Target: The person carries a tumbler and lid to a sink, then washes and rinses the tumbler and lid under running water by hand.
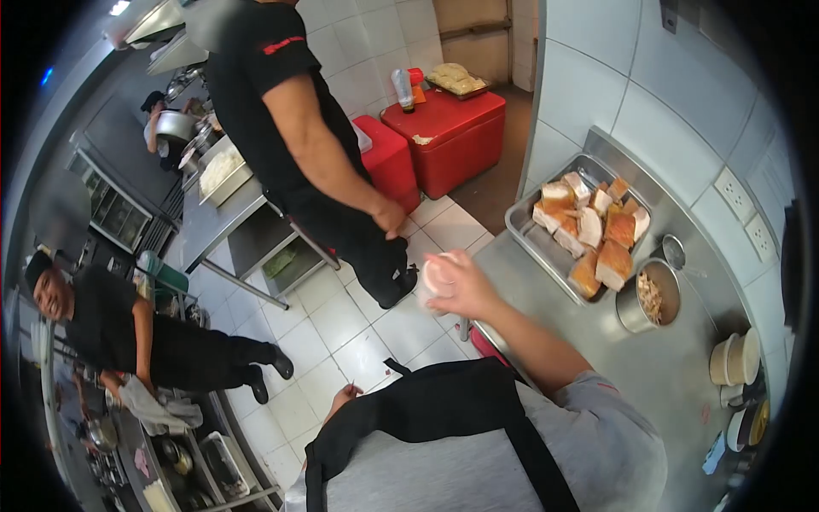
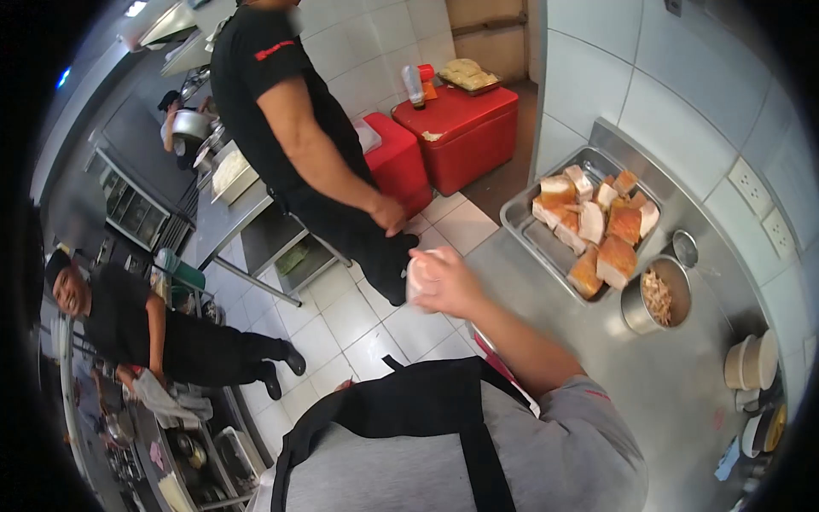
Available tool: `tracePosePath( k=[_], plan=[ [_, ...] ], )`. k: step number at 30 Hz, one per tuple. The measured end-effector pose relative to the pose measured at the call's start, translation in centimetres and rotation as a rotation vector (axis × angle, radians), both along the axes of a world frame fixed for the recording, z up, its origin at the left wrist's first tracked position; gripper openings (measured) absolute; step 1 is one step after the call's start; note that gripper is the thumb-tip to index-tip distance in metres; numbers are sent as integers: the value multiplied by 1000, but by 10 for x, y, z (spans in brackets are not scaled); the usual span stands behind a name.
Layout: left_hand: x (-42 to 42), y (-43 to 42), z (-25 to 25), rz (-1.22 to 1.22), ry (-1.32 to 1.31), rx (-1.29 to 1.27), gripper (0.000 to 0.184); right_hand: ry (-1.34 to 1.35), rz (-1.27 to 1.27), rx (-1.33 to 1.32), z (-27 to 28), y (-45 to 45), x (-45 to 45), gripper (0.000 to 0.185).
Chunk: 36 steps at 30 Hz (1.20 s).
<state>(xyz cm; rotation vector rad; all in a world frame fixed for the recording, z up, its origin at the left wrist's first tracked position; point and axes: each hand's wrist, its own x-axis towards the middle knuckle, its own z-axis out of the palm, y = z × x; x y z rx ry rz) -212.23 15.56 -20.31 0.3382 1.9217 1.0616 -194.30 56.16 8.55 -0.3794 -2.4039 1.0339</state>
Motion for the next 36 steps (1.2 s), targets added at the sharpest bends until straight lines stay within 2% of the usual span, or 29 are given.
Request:
tracePosePath(
  k=[5,10,12,14,17,20,21,24,27,31,34,35,36],
  plan=[
    [-66,19,24,74,83,-94,25,-52,-7,-9,-3,24,-81,80],
    [-166,147,107,-2,249,57,26,-122,-174,-39,-42,86,-133,81],
    [-200,228,165,-89,295,136,26,-146,-295,-43,-63,107,-146,81],
    [-222,294,240,-249,216,114,26,-208,-441,-61,-76,121,-154,82],
    [-276,363,261,-507,236,189,24,-266,-573,-163,-84,141,-159,84],
    [-293,434,270,-732,364,236,22,-303,-679,-162,-85,155,-161,84],
    [-304,459,256,-900,589,309,19,-301,-703,-180,-86,160,-161,84],
    [-297,534,239,-1107,473,341,18,-290,-786,-218,-82,176,-170,83],
    [-286,612,228,-1326,519,193,18,-298,-899,-228,-72,198,-184,83],
    [-290,720,186,-1303,461,239,23,-129,-937,-291,-82,260,-213,80],
    [-312,803,144,-1334,525,220,21,-54,-911,-170,-95,331,-224,80],
    [-322,826,138,-1362,629,101,23,-60,-916,-192,-89,355,-225,79],
    [-355,851,84,-1460,746,128,24,-70,-939,-160,-82,379,-226,79]
  ],
)
